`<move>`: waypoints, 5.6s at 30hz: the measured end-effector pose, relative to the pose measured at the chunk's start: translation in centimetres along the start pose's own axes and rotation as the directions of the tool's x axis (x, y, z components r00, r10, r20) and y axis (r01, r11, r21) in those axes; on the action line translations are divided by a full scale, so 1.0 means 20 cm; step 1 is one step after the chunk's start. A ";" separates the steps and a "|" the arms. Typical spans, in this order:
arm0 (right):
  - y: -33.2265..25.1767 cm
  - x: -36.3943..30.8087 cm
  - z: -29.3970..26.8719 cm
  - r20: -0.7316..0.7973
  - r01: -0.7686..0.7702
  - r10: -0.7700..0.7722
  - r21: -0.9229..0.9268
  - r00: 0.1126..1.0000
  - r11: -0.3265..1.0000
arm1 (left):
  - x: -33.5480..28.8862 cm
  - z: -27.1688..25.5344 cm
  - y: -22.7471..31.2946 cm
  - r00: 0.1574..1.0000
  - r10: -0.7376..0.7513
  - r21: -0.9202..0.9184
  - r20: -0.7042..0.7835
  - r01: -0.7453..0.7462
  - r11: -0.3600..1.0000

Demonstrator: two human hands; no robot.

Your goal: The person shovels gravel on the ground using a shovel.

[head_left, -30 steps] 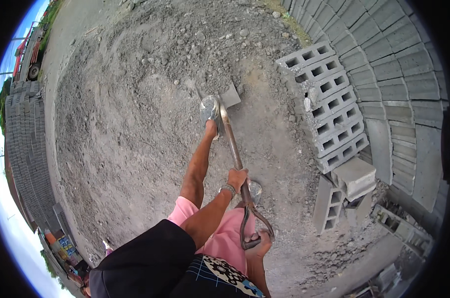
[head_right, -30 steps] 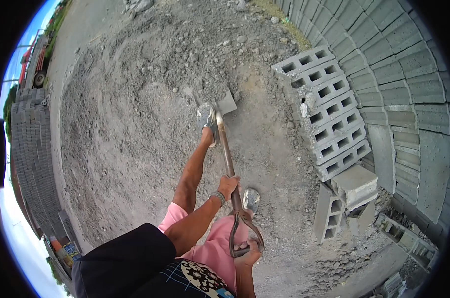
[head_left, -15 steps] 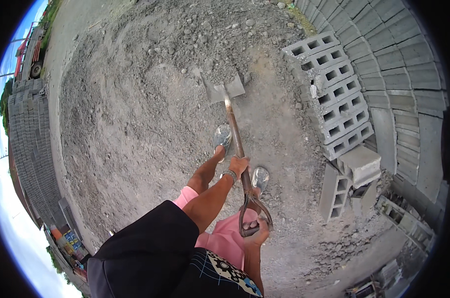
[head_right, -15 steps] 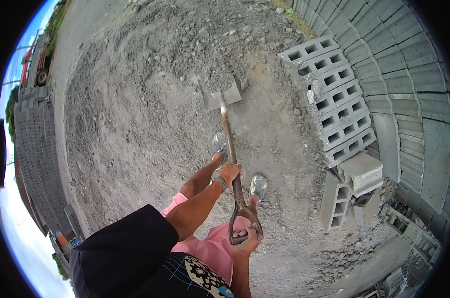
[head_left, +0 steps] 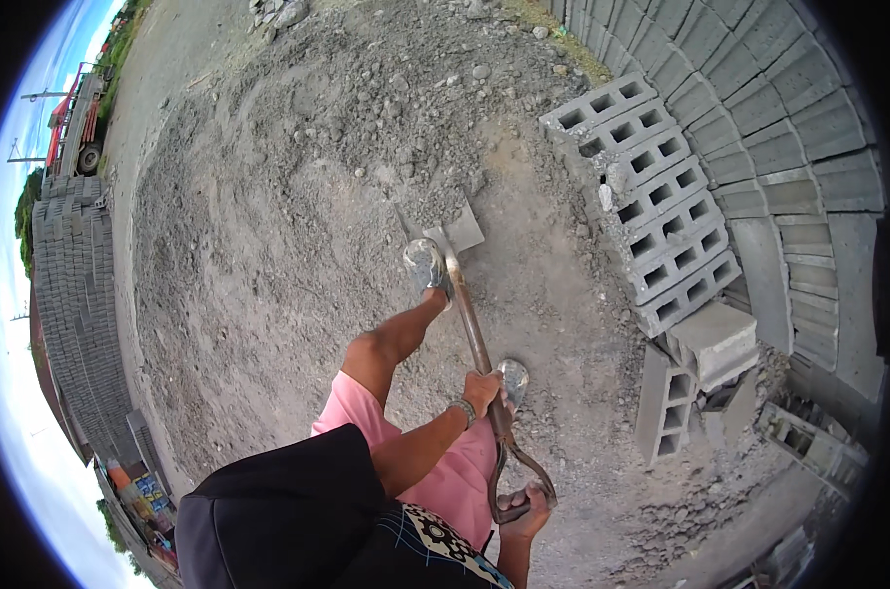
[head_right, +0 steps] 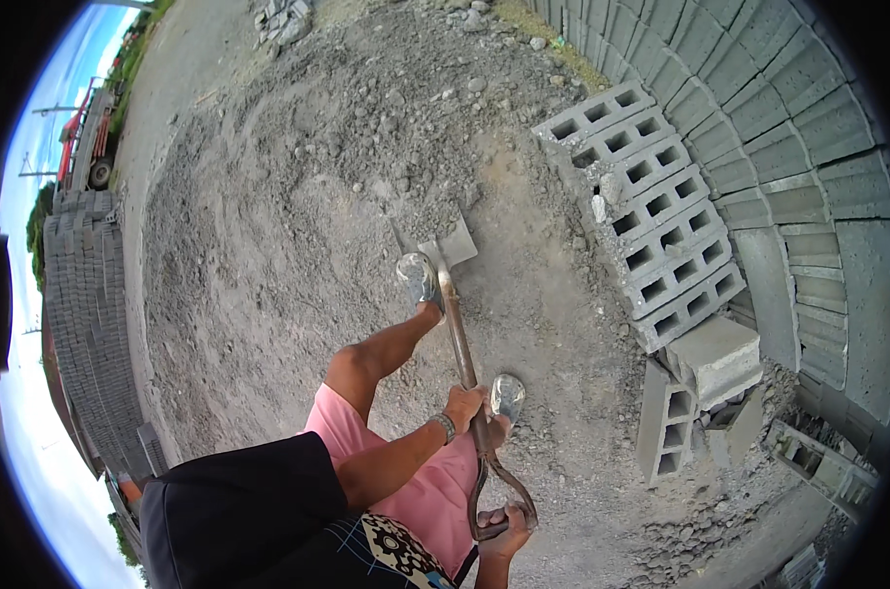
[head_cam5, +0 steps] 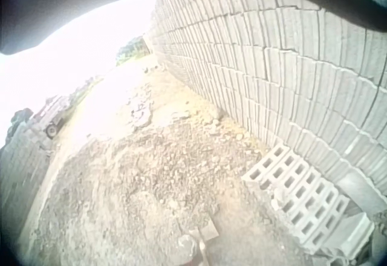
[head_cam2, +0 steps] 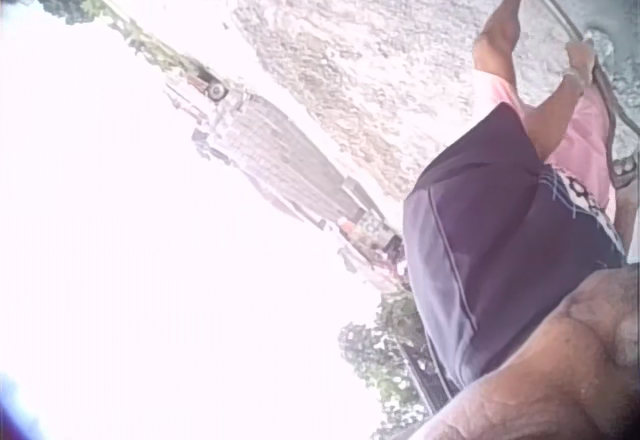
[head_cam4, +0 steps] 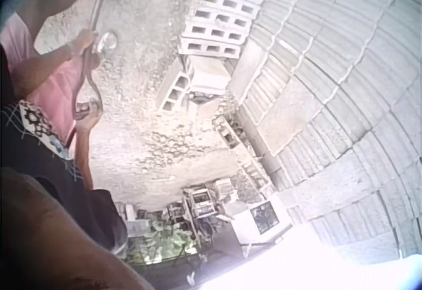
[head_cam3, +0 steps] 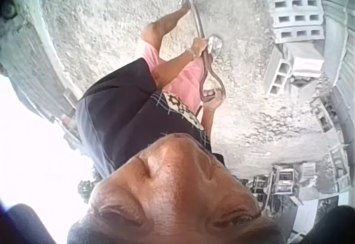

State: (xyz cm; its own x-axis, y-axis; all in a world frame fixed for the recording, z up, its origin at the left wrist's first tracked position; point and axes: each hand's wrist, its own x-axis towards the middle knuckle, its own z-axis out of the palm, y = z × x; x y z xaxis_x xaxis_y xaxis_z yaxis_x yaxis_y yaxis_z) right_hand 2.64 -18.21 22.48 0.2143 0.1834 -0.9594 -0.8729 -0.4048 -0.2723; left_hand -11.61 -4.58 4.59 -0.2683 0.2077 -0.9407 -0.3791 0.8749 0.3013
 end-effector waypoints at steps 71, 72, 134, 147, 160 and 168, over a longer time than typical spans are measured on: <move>0.88 -1.02 -0.32 0.460 0.900 0.783 0.099 -0.419 0.424 | -1.82 -2.50 -3.00 0.669 -0.565 -0.813 -0.483 -0.583 0.005; 1.04 -1.12 -0.39 0.418 0.873 0.775 0.108 -0.474 0.476 | -2.03 -2.49 -3.12 0.506 -0.632 -0.739 -0.588 -0.654 0.164; -0.28 0.44 1.61 0.125 -0.037 0.010 0.214 0.992 0.976 | 0.26 0.56 1.43 0.990 -0.019 0.072 0.138 0.009 0.997; -0.29 0.99 1.50 -0.383 0.057 -0.146 -0.235 0.912 0.970 | 0.93 0.57 1.75 0.932 -0.266 0.530 0.247 0.100 0.842; -0.22 0.65 1.81 -0.625 0.058 -0.275 -0.345 0.730 0.937 | 1.70 0.63 2.12 0.985 -0.170 0.052 0.026 0.169 0.984; -0.35 0.59 1.28 -0.475 0.130 -0.263 -0.295 0.840 0.947 | 1.12 0.53 2.14 0.999 -0.010 -0.110 0.045 0.015 0.994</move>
State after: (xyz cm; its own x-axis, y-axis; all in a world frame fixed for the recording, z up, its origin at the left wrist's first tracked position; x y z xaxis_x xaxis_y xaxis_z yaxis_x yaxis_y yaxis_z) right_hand 0.09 9.70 14.85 0.6179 -0.1652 -0.7687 -0.6692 -0.6239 -0.4037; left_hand -24.46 42.19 -5.23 -0.2245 0.2184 -0.9497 -0.4784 0.8243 0.3026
